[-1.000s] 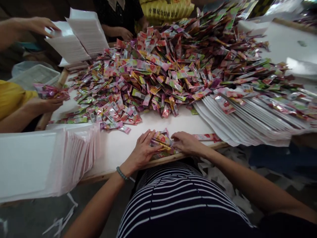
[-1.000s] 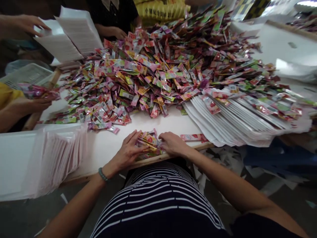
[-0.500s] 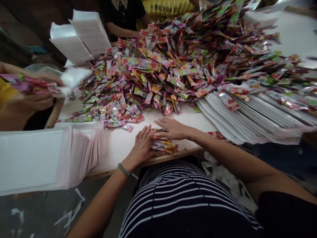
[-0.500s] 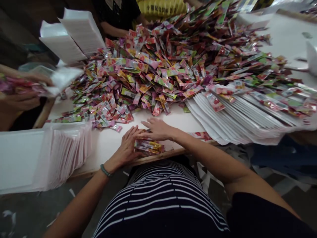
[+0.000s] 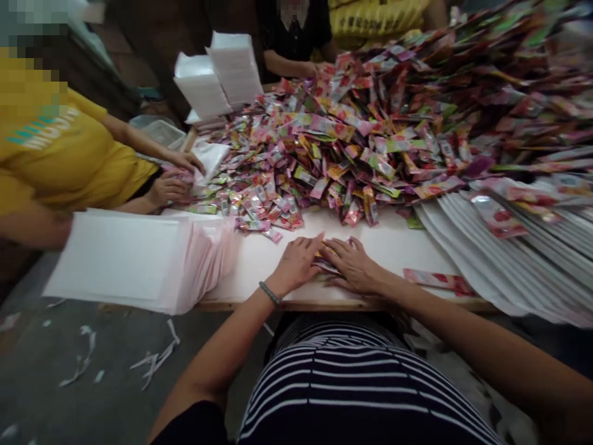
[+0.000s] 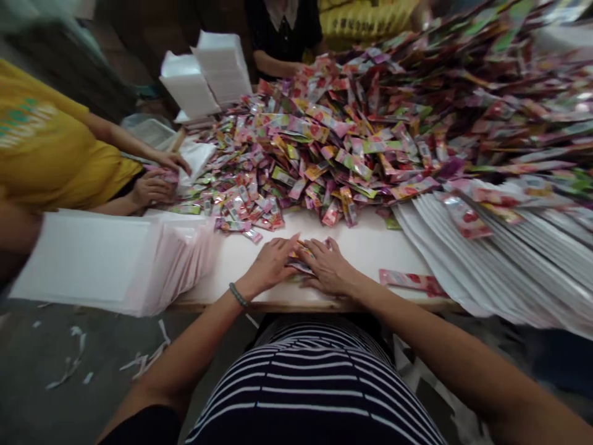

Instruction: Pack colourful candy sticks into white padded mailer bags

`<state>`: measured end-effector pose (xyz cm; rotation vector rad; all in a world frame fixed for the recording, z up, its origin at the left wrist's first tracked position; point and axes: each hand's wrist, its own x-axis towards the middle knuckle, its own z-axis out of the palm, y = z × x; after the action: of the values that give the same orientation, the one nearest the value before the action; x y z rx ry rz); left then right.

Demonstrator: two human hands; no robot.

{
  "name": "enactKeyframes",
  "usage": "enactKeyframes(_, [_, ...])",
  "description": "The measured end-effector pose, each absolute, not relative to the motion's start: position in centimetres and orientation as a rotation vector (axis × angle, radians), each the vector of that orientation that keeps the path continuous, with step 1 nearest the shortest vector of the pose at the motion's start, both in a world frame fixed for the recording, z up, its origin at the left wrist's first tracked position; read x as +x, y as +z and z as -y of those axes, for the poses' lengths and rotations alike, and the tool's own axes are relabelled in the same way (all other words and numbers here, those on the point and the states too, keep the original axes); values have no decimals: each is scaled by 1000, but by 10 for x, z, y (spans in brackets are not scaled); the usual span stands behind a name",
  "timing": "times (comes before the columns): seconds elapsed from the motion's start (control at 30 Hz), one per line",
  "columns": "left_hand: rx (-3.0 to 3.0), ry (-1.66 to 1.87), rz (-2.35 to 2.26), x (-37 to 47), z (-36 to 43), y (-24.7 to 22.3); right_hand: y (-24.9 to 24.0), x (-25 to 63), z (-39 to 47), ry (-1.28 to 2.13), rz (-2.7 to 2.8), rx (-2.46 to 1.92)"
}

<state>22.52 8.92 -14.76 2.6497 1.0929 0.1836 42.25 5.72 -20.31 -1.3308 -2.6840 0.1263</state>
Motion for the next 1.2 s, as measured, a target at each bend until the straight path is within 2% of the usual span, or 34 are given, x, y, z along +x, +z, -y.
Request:
enactKeyframes(0.1, [2722, 474, -1183, 192, -60, -108, -213, 421, -47, -25, 2597, -1255])
enactKeyframes(0.2, [2677, 745, -1866, 134, -38, -59, -221, 421, -43, -145, 2578, -1150])
enactKeyframes(0.23, [2613, 712, -2171, 114, -34, -44, -223, 421, -43, -179, 2576, -1121])
enactKeyframes(0.3, [2515, 338, -2539, 76, -33, -24, -224, 419, -43, -244, 2569, -1076])
enactKeyframes(0.4, [2430, -338, -2536, 40, -41, -18, -226, 415, -42, -315, 2549, -1061])
enactKeyframes(0.5, [2443, -577, -2457, 25, -50, -24, -230, 414, -40, -307, 2525, -1101])
enactKeyframes(0.6, [2482, -494, -2500, 23, -49, -19, -237, 416, -40, -180, 2466, -1124])
enactKeyframes(0.73, [2666, 29, -2529, 60, -37, -9, -240, 424, -51, 216, 2239, -1158])
enactKeyframes(0.83, [2877, 310, -2212, 122, -30, -31, -225, 433, -59, 495, 1910, -1265])
enactKeyframes(0.9, [2887, 261, -1953, 168, -32, -62, -208, 441, -57, 595, 1658, -1349])
enactKeyframes(1.0, [2704, 112, -1738, 225, -45, -115, -187, 447, -46, 573, 1441, -1354])
enactKeyframes(1.1, [2422, 208, -1742, 257, -63, -150, -183, 449, -35, 465, 1620, -1247])
enactKeyframes(1.2, [2157, 569, -1816, 265, -77, -158, -191, 451, -30, 324, 2024, -1294])
